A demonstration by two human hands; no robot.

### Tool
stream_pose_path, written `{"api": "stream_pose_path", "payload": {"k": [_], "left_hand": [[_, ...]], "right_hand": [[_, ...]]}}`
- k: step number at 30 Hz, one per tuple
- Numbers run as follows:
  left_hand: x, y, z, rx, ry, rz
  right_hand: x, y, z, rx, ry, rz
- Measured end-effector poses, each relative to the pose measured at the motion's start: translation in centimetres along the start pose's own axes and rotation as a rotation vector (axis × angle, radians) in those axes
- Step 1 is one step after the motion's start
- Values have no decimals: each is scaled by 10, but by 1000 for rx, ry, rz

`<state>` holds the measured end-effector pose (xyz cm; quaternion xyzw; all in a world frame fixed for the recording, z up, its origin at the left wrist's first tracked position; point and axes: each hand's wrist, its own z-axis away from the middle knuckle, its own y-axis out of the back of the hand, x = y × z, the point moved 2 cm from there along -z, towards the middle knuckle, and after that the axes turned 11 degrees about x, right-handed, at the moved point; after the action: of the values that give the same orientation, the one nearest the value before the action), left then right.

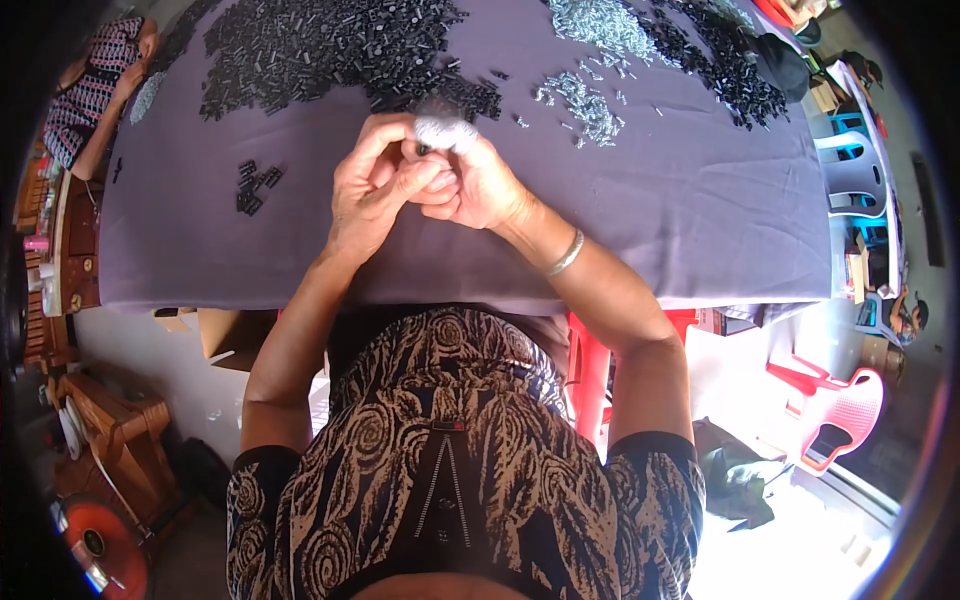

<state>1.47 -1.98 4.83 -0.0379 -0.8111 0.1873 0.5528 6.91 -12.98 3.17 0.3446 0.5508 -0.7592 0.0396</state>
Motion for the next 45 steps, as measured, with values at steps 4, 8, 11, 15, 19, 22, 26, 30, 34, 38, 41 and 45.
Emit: {"api": "stream_pose_path", "payload": {"k": [4,8,11,15,19,22,26,30,34,38,41,45], "left_hand": [[4,15,8,58,-71,-128],[23,50,4,210,-149,-655],[47,80,5,171,-278,-1090],[58,118,14,218,-308,-1434],[62,126,15,268,-415,-1545],[64,118,13,288,-429,-1465],[46,85,8,134,-362,-1206],[31,54,6,90,-282,-1008],[17,40,7,83,-205,-931],[3,27,9,72,-113,-833],[-4,22,10,61,-49,-756],[-10,12,10,93,-14,-465]], "right_hand": [[7,2,-3,97,-58,230],[-11,9,-3,245,3,376],[-49,14,12,432,305,437],[-79,28,15,463,517,367],[-80,30,16,431,613,538],[-75,29,16,360,614,661],[-63,17,13,332,615,1339],[-46,15,6,171,528,1661],[-43,10,9,188,554,1816],[-39,11,7,176,595,1841],[-39,10,6,189,613,1741],[-42,11,8,162,640,1290]]}}
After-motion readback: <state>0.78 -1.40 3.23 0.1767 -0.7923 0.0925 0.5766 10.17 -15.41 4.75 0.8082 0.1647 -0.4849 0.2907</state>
